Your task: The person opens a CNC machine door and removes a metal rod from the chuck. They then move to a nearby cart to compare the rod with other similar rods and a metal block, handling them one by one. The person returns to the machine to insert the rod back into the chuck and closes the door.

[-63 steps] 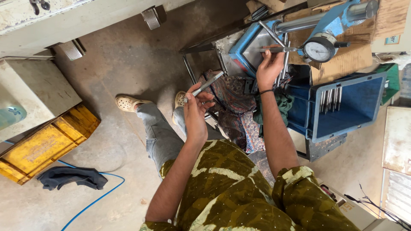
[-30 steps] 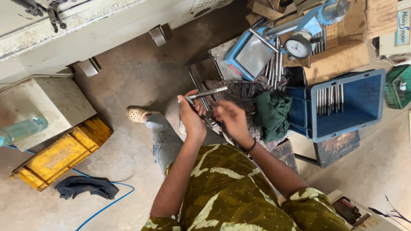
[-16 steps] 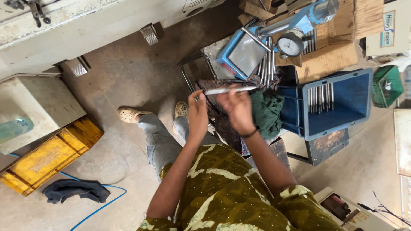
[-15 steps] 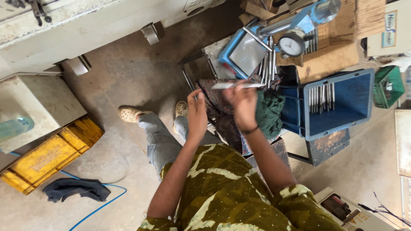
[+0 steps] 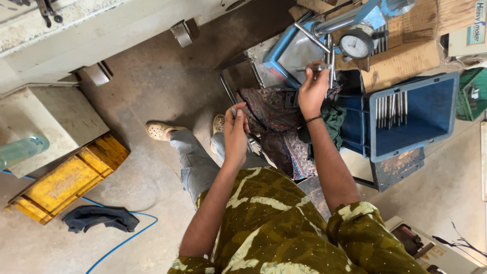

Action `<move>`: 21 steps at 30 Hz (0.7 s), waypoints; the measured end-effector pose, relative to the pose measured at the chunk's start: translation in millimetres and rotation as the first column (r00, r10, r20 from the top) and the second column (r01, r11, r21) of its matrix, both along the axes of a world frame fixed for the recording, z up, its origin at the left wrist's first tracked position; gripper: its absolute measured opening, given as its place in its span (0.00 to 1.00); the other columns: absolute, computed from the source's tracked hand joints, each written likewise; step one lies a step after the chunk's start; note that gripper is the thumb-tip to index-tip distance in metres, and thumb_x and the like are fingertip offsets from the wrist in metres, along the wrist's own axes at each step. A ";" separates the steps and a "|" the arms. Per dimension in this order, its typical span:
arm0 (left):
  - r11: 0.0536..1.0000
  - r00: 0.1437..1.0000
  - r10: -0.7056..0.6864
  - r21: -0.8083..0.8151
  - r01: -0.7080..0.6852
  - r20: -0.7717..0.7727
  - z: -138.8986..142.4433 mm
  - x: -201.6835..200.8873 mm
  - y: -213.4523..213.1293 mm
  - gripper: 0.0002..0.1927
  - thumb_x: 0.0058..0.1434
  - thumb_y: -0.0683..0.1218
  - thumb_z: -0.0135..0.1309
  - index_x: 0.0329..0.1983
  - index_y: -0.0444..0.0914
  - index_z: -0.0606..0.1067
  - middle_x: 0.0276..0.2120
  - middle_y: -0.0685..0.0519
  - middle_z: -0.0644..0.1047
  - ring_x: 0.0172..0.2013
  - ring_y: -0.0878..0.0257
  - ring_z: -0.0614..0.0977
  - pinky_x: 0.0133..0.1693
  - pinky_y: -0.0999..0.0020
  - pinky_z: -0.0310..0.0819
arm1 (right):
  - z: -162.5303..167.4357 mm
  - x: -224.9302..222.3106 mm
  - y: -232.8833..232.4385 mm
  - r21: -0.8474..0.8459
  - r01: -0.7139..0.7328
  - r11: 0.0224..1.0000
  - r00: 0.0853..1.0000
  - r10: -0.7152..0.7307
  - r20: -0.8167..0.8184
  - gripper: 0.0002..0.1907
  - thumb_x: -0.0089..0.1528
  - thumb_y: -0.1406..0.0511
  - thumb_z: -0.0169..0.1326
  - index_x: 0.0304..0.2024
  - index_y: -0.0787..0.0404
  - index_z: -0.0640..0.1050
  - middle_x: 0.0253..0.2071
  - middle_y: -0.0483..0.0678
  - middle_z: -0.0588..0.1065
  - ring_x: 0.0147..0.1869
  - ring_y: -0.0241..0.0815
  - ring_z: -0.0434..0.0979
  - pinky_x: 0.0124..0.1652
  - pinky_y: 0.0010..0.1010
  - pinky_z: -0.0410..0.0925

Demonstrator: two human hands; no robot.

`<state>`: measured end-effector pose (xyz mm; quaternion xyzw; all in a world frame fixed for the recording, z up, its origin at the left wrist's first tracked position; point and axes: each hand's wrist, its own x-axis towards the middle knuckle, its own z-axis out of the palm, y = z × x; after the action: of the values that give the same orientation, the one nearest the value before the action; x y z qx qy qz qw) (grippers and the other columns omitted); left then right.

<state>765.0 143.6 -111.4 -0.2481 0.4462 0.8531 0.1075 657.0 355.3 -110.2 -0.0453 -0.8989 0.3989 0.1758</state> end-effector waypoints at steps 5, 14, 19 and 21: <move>1.000 1.000 0.011 0.020 -0.010 -0.006 -0.7 0.6 0.0 0.15 0.77 0.48 0.39 0.58 0.36 0.71 0.31 0.59 0.66 0.31 0.71 0.66 0.35 0.74 0.65 | -8.1 -4.3 3.2 -0.104 -0.100 0.990 0.993 0.093 -0.066 0.12 0.71 0.78 0.50 0.56 0.68 0.67 0.48 0.54 0.74 0.52 0.43 0.77 0.54 0.31 0.70; 1.000 1.000 0.009 0.005 -0.009 -0.002 -4.1 -0.5 2.5 0.15 0.77 0.47 0.40 0.58 0.36 0.72 0.31 0.59 0.66 0.30 0.71 0.66 0.34 0.74 0.66 | 0.8 -12.9 -12.4 -0.134 -0.082 0.988 0.995 0.074 -0.061 0.11 0.72 0.77 0.50 0.56 0.69 0.68 0.46 0.53 0.75 0.49 0.40 0.76 0.52 0.29 0.71; 0.999 0.999 0.019 0.046 -0.020 0.031 -6.4 0.3 7.0 0.15 0.77 0.47 0.40 0.58 0.36 0.71 0.31 0.59 0.66 0.30 0.71 0.66 0.33 0.74 0.65 | 5.6 -20.2 -17.8 -0.125 -0.081 0.989 0.996 0.077 -0.036 0.09 0.73 0.75 0.50 0.55 0.69 0.69 0.46 0.51 0.76 0.48 0.38 0.77 0.50 0.28 0.72; 0.998 0.999 0.008 0.058 -0.011 0.047 -6.5 0.4 7.6 0.15 0.77 0.47 0.40 0.58 0.36 0.71 0.31 0.59 0.66 0.29 0.71 0.65 0.33 0.74 0.64 | 5.7 -24.3 -19.1 -0.179 -0.089 0.980 0.996 0.084 -0.035 0.10 0.74 0.73 0.50 0.56 0.69 0.68 0.47 0.51 0.75 0.49 0.37 0.76 0.50 0.27 0.73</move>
<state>765.4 151.3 -118.0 -0.2670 0.4175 0.8601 0.1211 632.7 336.3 -104.5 -0.0166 -0.8578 0.4863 0.1658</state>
